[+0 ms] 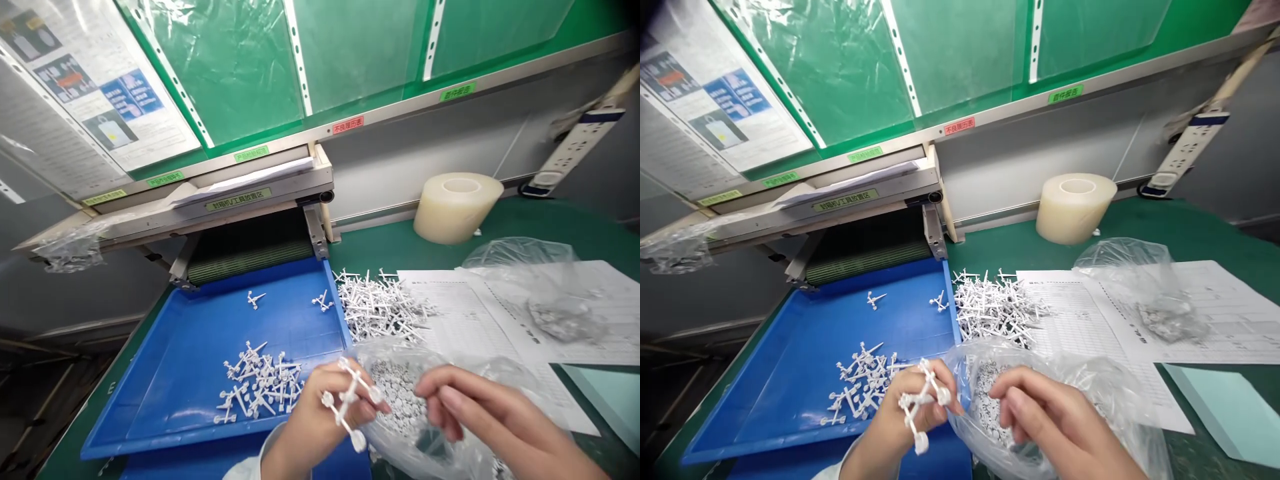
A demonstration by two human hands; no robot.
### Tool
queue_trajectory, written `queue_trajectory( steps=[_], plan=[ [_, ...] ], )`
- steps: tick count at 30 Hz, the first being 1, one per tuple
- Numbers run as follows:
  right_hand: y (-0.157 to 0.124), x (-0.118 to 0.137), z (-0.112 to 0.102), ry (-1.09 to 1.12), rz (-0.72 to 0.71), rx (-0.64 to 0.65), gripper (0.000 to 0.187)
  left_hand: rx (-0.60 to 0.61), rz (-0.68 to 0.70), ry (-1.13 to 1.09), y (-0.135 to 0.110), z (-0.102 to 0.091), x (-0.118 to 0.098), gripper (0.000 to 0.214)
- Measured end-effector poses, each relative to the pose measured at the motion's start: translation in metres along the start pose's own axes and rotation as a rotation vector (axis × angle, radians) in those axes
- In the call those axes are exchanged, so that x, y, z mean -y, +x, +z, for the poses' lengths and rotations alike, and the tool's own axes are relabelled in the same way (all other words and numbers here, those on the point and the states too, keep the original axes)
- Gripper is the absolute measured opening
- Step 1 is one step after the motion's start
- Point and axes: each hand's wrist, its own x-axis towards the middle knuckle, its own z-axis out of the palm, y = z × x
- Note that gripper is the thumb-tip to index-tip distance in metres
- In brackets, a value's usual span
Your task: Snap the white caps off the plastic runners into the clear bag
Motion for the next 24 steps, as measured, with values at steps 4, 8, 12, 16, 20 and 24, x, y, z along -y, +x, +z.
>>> queue_trajectory(
  steps=[4, 8, 12, 16, 20, 24],
  plan=[
    [0.018, 0.014, 0.012, 0.221, 0.091, 0.248, 0.034, 0.294, -0.034, -0.093, 0.001, 0.011, -0.007, 0.033],
    [0.02, 0.012, 0.014, 0.328, 0.153, 0.316, 0.039, 0.183, -0.168, -0.237, 0.003, 0.013, 0.004, 0.022],
    [0.014, 0.013, 0.013, 0.391, 0.202, 0.263, 0.041, -0.014, -0.19, -0.376, 0.002, 0.018, 0.016, 0.03],
    [0.011, 0.014, 0.011, 0.377, 0.201, 0.195, 0.041, -0.081, 0.031, -0.1, 0.0, 0.021, 0.014, 0.03],
    [0.009, 0.014, 0.011, 0.434, 0.233, 0.153, 0.038, -0.086, 0.142, 0.065, -0.003, 0.022, 0.009, 0.026],
    [0.007, 0.014, 0.011, 0.433, 0.23, 0.136, 0.039, -0.059, 0.215, 0.175, -0.005, 0.023, 0.008, 0.027]
  ],
)
